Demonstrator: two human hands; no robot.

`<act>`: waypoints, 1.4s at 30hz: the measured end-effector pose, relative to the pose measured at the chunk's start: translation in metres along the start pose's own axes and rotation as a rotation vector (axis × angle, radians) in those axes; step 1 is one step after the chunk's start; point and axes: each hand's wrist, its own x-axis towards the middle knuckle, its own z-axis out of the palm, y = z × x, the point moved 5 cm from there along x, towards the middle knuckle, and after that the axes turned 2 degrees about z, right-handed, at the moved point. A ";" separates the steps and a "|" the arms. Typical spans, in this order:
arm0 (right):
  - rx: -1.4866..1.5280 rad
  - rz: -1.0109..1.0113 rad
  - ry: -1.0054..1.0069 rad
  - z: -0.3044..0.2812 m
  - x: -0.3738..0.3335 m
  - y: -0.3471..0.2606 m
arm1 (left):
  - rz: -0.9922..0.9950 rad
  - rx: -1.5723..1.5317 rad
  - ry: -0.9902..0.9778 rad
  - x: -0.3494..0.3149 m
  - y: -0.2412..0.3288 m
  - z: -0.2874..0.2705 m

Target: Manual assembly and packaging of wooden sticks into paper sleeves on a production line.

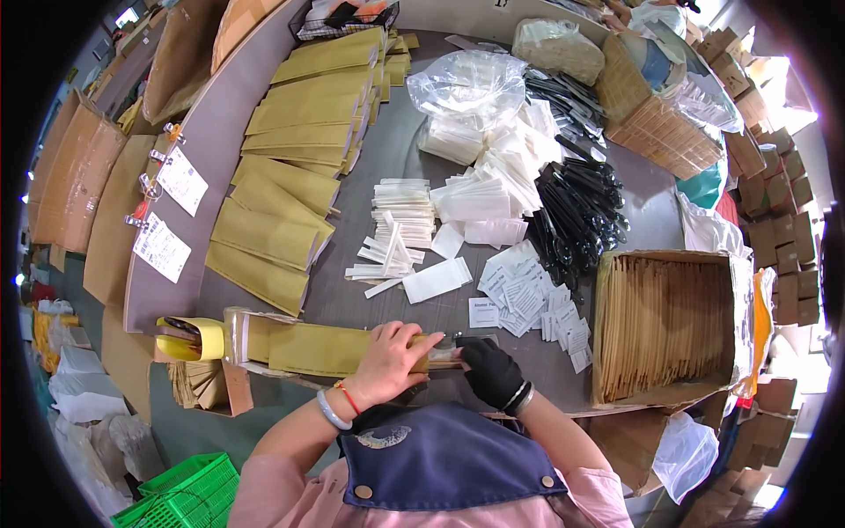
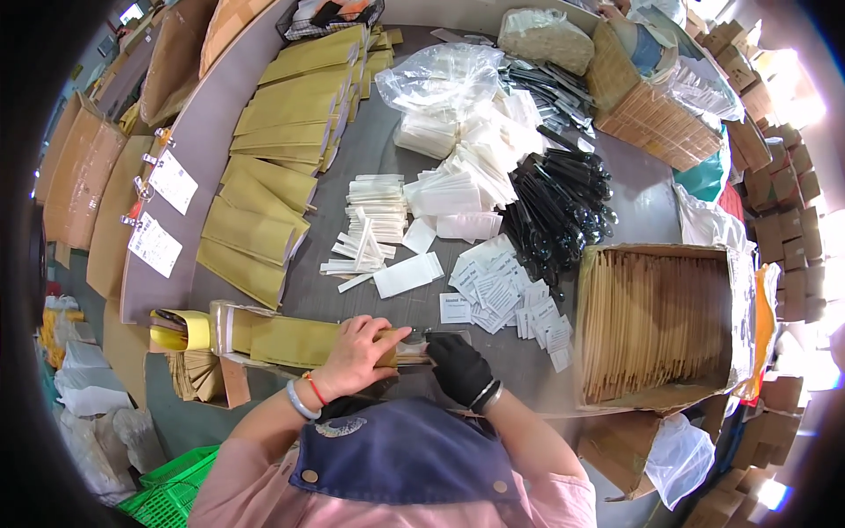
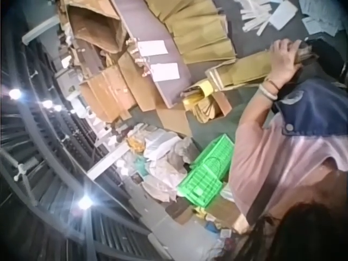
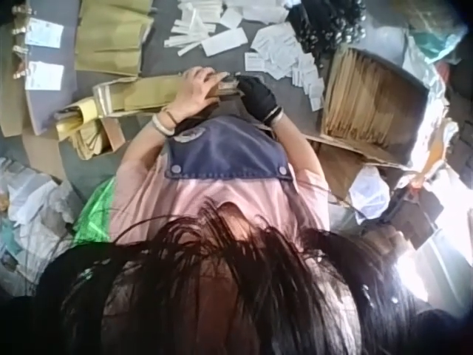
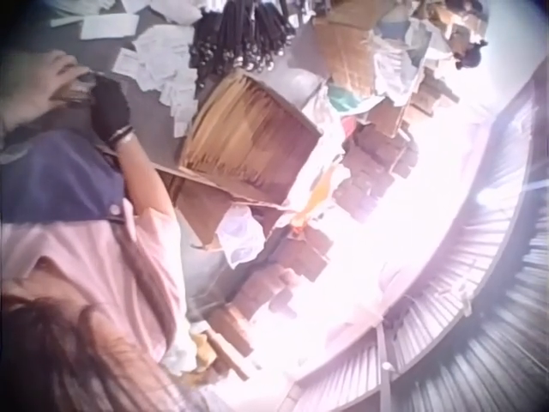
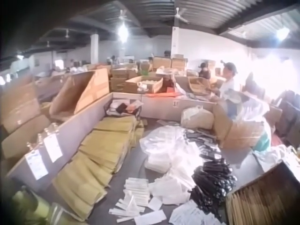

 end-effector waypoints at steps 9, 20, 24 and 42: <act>-0.008 0.191 0.198 -0.009 -0.014 0.008 | 0.019 0.031 0.003 0.003 0.003 0.008; 0.409 0.203 0.234 0.025 -0.004 -0.002 | 0.118 0.052 -0.025 0.018 0.013 0.019; -0.082 0.028 0.335 -0.025 -0.003 -0.017 | 0.106 0.107 -0.058 0.021 0.010 0.013; -0.336 0.173 0.188 -0.101 -0.025 -0.021 | -0.293 0.068 0.230 -0.024 -0.071 -0.061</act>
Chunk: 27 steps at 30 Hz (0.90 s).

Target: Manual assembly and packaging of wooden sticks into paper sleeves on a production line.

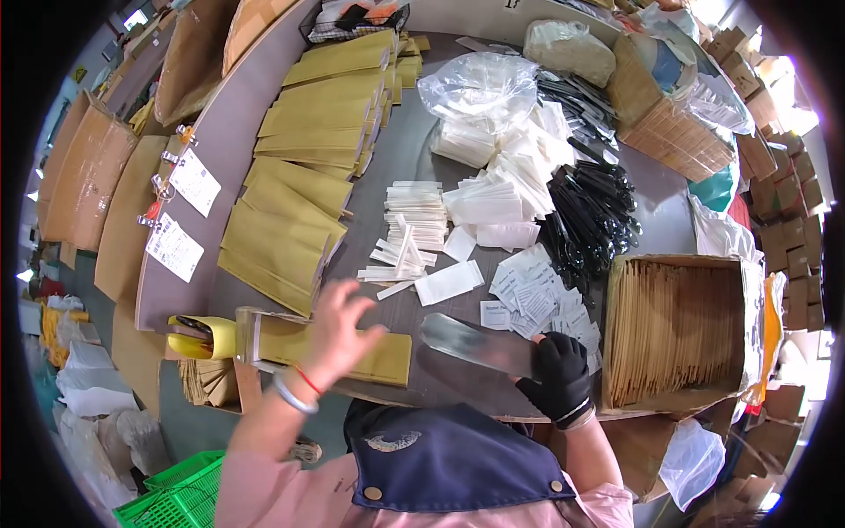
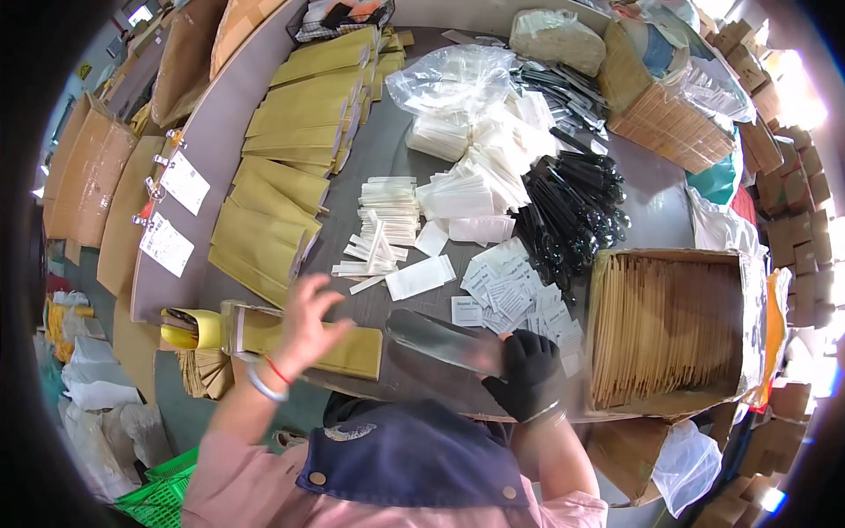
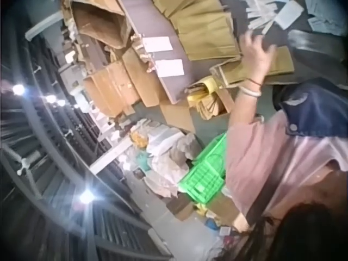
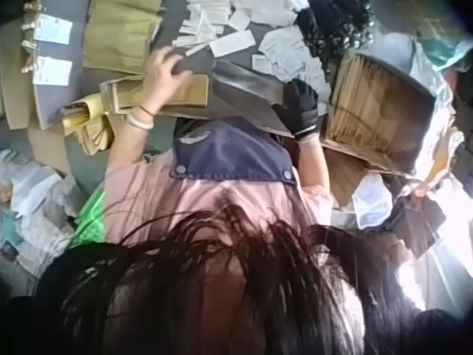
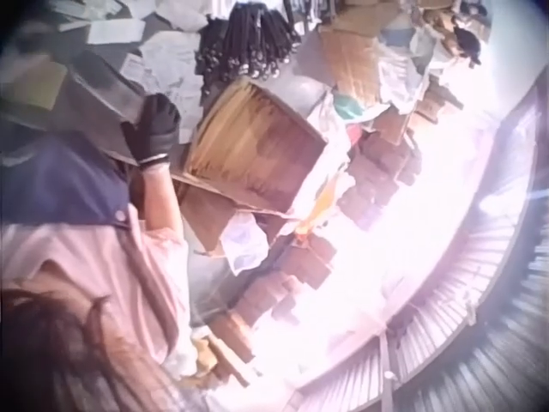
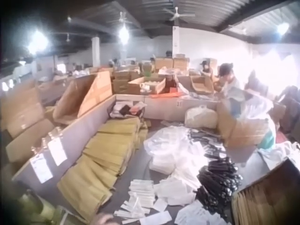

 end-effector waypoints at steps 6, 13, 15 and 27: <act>-0.042 -0.007 -0.081 0.004 -0.001 -0.005 | -0.183 -0.035 0.142 -0.039 0.018 0.055; 0.001 -0.101 -0.146 0.027 -0.006 -0.001 | -0.204 -0.081 0.076 -0.043 0.012 0.055; 0.083 -0.167 -0.134 0.057 0.001 -0.016 | -0.219 -0.107 0.062 -0.038 0.016 0.054; 0.062 0.249 0.271 0.015 -0.011 0.071 | 0.039 0.080 0.156 0.045 -0.004 0.048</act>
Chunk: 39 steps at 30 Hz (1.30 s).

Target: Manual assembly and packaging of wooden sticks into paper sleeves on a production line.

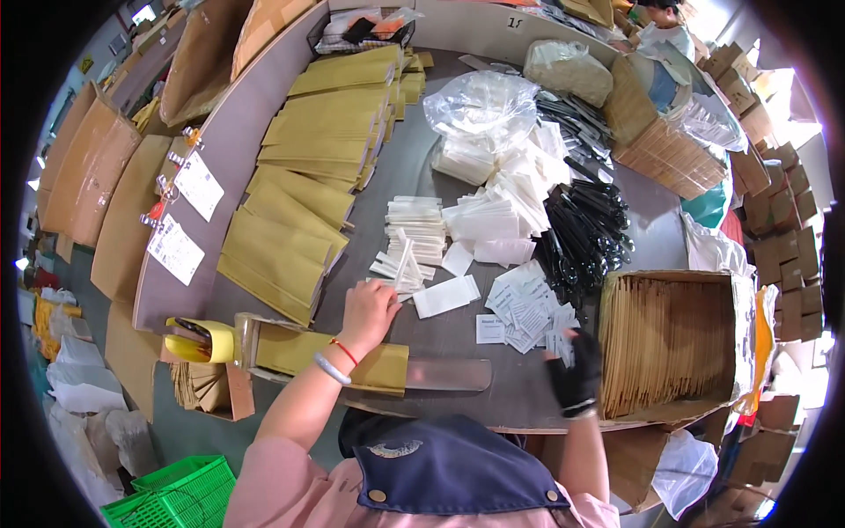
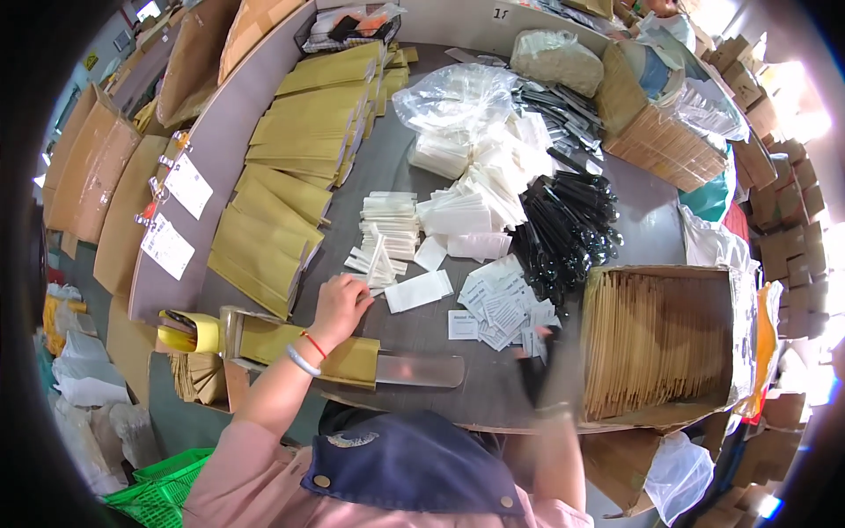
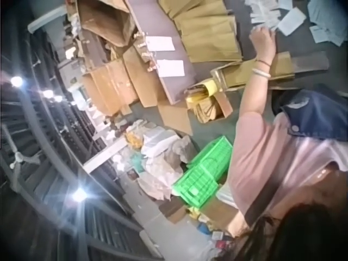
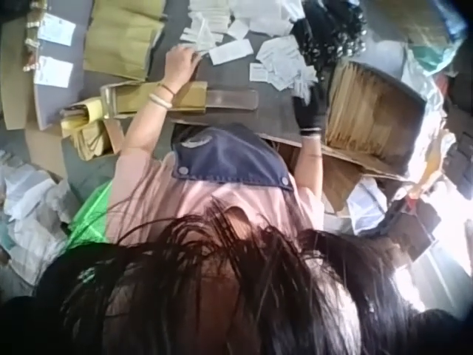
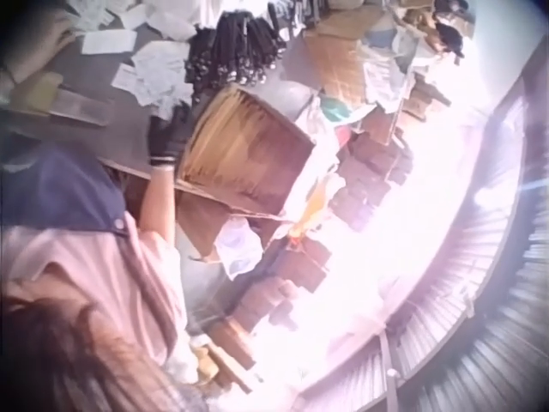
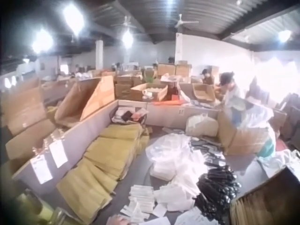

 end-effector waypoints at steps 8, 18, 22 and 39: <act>-0.361 0.506 0.246 -0.083 -0.051 0.185 | -0.030 -0.025 -0.013 0.000 0.008 -0.015; -0.445 0.583 0.142 -0.069 -0.049 0.211 | 0.025 -0.036 -0.036 0.016 0.040 0.026; -0.501 0.705 0.064 -0.075 -0.057 0.224 | 0.062 -0.101 -0.010 0.018 0.044 0.022; 1.128 0.382 0.384 0.002 0.026 0.117 | 0.285 -0.256 -0.249 -0.020 0.111 0.004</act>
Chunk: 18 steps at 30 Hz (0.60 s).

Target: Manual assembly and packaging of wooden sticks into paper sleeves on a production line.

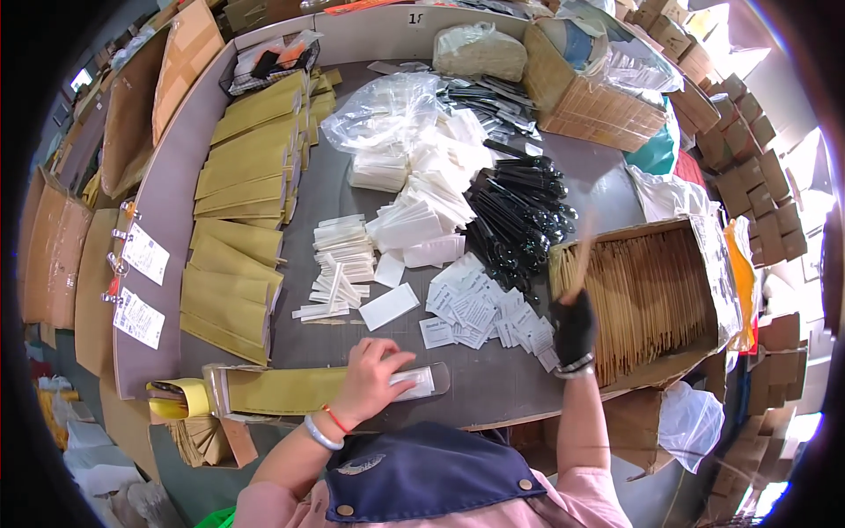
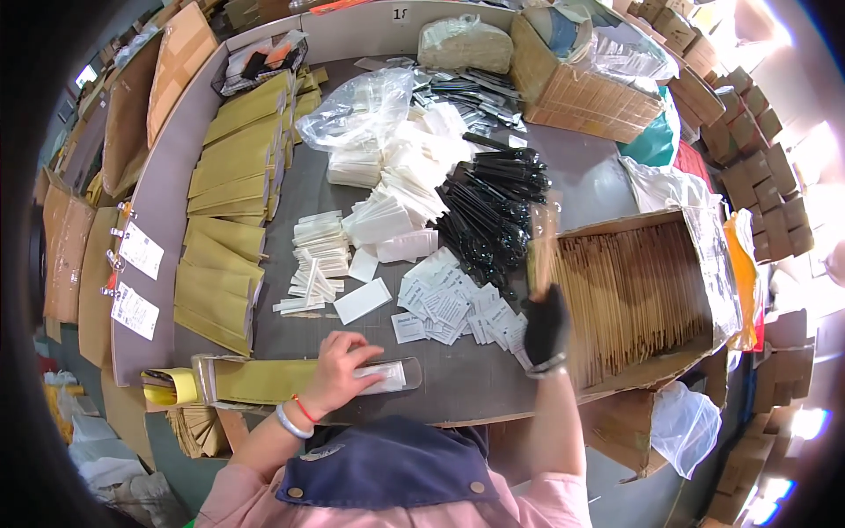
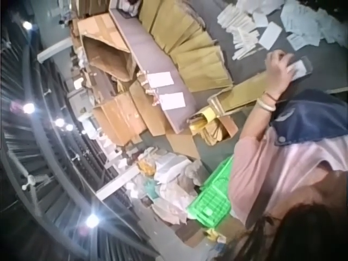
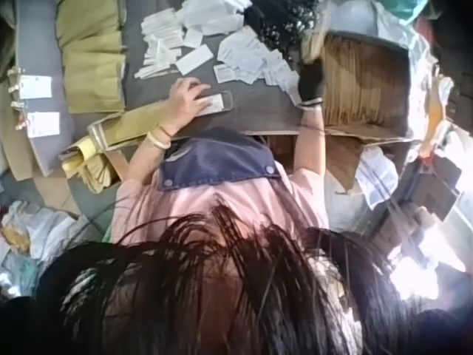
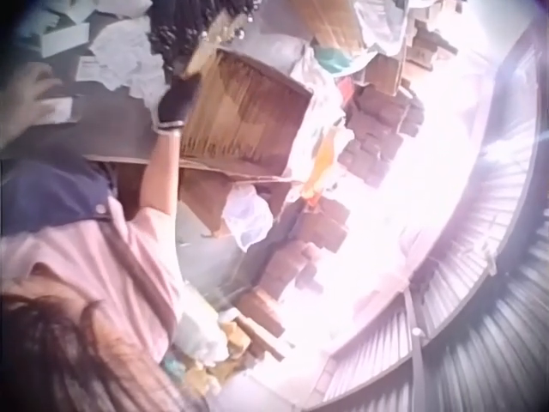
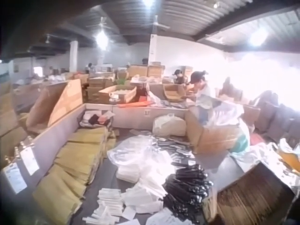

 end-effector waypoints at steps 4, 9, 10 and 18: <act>-0.931 -0.334 -0.136 0.088 0.022 -0.022 | -0.018 -0.027 0.078 0.039 -0.005 0.031; -1.279 -0.322 -0.252 0.110 0.034 -0.013 | -0.127 0.060 0.011 0.051 -0.016 0.050; -1.298 -0.337 -0.263 0.110 0.035 -0.014 | -0.135 0.061 0.009 0.050 -0.018 0.052; -0.945 -0.238 -0.035 0.074 0.025 -0.051 | -0.413 -0.581 -0.014 0.026 -0.020 -0.001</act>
